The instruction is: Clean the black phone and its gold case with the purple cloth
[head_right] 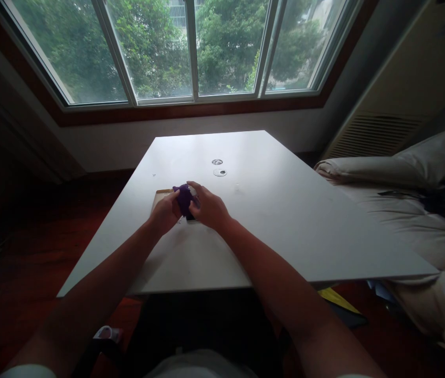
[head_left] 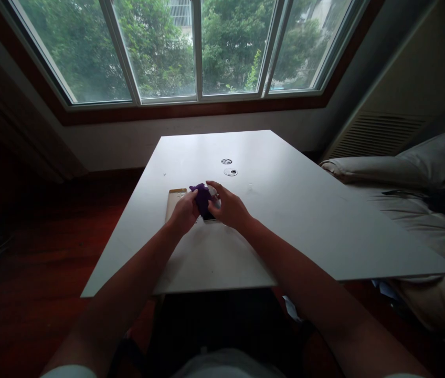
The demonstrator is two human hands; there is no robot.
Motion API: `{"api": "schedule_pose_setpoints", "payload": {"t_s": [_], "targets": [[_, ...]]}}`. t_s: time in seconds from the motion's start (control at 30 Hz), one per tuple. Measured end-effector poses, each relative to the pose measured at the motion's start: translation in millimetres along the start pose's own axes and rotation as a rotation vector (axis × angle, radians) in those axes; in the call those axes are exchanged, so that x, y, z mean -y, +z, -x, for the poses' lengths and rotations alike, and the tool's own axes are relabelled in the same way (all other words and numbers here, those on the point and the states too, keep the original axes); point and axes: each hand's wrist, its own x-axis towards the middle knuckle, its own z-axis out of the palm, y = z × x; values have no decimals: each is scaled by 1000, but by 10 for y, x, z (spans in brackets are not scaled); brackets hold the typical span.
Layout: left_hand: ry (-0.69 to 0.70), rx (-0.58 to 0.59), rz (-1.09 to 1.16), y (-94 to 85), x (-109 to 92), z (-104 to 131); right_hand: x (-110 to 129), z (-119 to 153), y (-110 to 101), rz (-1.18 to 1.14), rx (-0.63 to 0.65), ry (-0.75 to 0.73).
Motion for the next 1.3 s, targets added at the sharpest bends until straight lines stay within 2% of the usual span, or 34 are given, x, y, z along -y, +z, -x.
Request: {"api": "schedule_pose_setpoints", "payload": {"t_s": [0.33, 0.53, 0.9, 1.17, 1.3], "targets": [[86, 152, 36, 37, -23, 64, 31, 19, 9, -12, 26, 14], [73, 118, 56, 49, -36, 49, 44, 18, 12, 24, -8, 58], [110, 127, 66, 92, -97, 81, 93, 19, 1, 77, -64, 61], [119, 86, 60, 43, -108, 34, 122, 6, -42, 120, -134, 100], [128, 80, 93, 8, -104, -9, 157, 16, -61, 132, -109, 69]]}}
